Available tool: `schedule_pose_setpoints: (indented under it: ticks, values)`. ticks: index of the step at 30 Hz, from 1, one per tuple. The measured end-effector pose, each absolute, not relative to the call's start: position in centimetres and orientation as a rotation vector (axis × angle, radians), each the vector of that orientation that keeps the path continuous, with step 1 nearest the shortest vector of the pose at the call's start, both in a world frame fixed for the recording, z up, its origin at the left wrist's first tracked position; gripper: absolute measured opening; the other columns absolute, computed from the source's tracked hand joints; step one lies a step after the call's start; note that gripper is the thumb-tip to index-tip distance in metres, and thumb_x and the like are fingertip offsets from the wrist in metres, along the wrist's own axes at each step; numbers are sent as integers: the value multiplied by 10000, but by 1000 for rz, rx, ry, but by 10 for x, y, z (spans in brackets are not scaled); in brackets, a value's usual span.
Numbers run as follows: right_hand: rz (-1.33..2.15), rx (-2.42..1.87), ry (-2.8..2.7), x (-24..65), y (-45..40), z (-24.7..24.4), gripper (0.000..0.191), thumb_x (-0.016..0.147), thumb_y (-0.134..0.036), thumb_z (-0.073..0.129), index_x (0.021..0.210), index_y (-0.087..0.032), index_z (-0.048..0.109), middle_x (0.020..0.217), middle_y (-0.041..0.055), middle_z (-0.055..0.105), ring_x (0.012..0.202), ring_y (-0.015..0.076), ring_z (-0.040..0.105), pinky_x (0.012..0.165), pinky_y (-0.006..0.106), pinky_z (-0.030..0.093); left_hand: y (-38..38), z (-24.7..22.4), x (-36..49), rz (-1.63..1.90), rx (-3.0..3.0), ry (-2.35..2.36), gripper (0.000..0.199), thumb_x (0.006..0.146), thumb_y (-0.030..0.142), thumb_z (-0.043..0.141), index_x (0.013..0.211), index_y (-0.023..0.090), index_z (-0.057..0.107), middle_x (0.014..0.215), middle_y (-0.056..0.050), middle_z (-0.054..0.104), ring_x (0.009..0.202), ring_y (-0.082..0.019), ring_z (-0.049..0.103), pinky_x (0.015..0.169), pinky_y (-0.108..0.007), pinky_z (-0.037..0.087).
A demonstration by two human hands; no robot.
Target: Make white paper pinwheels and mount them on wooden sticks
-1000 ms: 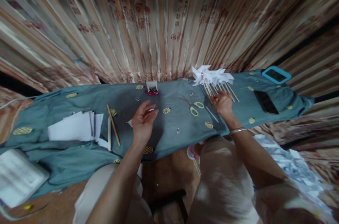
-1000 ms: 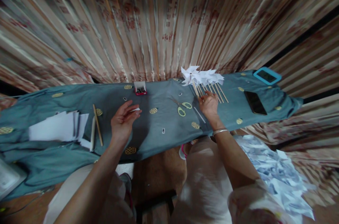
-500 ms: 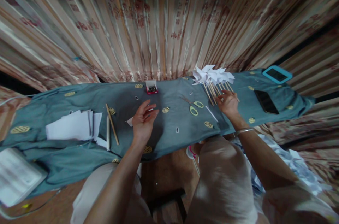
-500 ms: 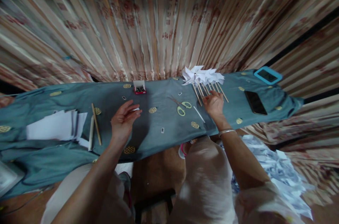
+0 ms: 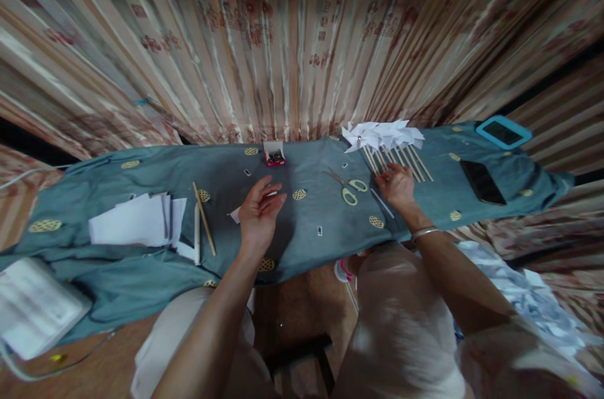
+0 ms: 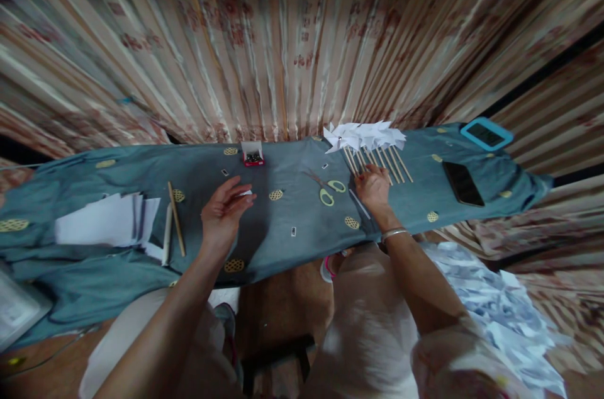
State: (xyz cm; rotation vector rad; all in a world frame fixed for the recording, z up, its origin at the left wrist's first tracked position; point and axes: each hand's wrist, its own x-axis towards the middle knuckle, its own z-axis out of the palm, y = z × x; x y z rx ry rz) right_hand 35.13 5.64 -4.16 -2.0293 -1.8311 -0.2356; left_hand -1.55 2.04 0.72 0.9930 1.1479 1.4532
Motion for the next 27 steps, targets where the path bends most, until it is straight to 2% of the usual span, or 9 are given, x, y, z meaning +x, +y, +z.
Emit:
schedule_pose_setpoints:
  ticks: [4, 9, 13, 23, 27]
  values:
    - [-240, -2056, -1836, 347, 60, -42, 187, 828, -245, 559, 708, -150, 667, 1039, 212, 702, 1144, 339, 589, 1049, 557, 373, 21, 7, -16, 1457, 991, 1140, 519, 615, 310, 813, 1094, 204, 643, 963, -51, 738, 864, -206, 716, 848, -391, 570]
    - [-259, -2094, -1821, 344, 61, -44, 187, 823, -258, 538, 696, -177, 649, 1086, 188, 697, 1114, 324, 595, 1033, 543, 383, 22, 4, -16, 1455, 989, 1127, 529, 613, 310, 808, 1103, 205, 638, 966, -55, 735, 881, -211, 712, 857, -398, 562]
    - [-250, -2110, -1825, 345, 62, -45, 238, 839, -282, 522, 709, -142, 665, 1115, 227, 681, 1133, 330, 592, 1044, 528, 373, 21, 3, -17, 1440, 1013, 1127, 520, 637, 315, 800, 1119, 210, 637, 996, -58, 729, 909, -214, 709, 870, -403, 560]
    - [-244, -2106, -1801, 343, 62, -45, 209, 837, -269, 545, 706, -158, 664, 1012, 210, 712, 1165, 341, 585, 1059, 567, 364, 21, 4, -16, 1452, 1003, 1142, 524, 625, 314, 808, 1110, 206, 642, 982, -58, 739, 895, -216, 716, 870, -404, 568]
    - [-232, -2101, -1782, 343, 61, -41, 260, 858, -324, 567, 695, -148, 666, 990, 217, 716, 1138, 342, 605, 1064, 567, 360, 21, 5, -16, 1448, 1008, 1147, 506, 629, 312, 809, 1097, 210, 647, 974, -54, 743, 886, -215, 720, 866, -401, 572]
